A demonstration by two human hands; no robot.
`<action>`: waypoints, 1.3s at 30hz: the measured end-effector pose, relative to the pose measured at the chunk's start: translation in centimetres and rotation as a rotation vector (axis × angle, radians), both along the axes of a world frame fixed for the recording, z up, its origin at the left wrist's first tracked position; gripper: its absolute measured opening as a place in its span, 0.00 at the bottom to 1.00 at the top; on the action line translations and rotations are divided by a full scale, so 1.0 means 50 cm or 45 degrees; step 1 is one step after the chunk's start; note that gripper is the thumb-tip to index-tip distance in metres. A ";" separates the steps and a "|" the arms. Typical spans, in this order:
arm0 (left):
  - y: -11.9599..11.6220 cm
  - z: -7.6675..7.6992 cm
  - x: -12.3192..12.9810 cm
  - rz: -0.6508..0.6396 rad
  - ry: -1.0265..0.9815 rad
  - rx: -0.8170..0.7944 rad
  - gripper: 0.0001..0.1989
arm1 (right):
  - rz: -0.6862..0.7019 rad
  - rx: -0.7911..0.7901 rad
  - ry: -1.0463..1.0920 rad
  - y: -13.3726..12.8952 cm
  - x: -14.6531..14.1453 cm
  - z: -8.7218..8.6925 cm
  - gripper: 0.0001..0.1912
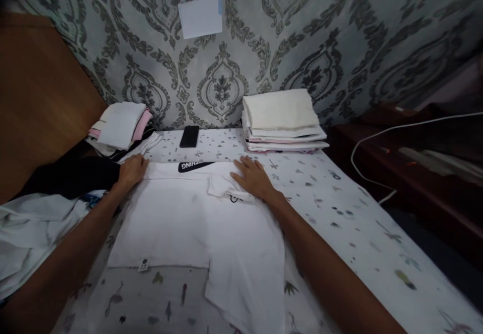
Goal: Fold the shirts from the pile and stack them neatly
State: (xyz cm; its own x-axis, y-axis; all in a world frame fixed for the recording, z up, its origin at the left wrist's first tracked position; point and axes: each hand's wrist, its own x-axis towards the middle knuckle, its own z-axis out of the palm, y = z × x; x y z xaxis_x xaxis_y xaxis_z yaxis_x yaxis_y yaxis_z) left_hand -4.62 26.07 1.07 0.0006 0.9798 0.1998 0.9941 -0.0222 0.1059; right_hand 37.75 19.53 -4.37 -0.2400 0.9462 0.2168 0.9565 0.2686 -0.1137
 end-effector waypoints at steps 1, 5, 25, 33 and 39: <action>-0.007 0.000 0.010 -0.052 -0.002 0.062 0.20 | 0.002 -0.011 0.002 -0.002 -0.001 0.003 0.33; -0.036 -0.019 0.050 -0.519 -0.003 0.057 0.26 | -0.009 -0.034 0.045 -0.002 -0.004 0.006 0.32; -0.223 0.039 0.399 -1.246 0.232 -0.079 0.14 | 0.137 -0.093 0.925 -0.176 0.011 0.085 0.21; -0.211 0.052 0.355 -1.347 -0.106 -0.230 0.15 | 0.170 -0.203 0.965 -0.191 0.021 0.080 0.19; -0.207 0.041 0.363 -1.314 0.057 -0.153 0.14 | 0.221 -0.256 0.799 -0.212 0.024 0.111 0.15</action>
State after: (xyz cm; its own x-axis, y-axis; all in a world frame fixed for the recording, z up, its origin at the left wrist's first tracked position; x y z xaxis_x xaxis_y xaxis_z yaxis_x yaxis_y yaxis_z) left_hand 13.55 15.72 3.13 0.8553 0.5119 0.0797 0.5006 -0.8563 0.1270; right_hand 38.96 8.94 1.19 -0.2778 0.9420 0.1883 0.6380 0.3275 -0.6970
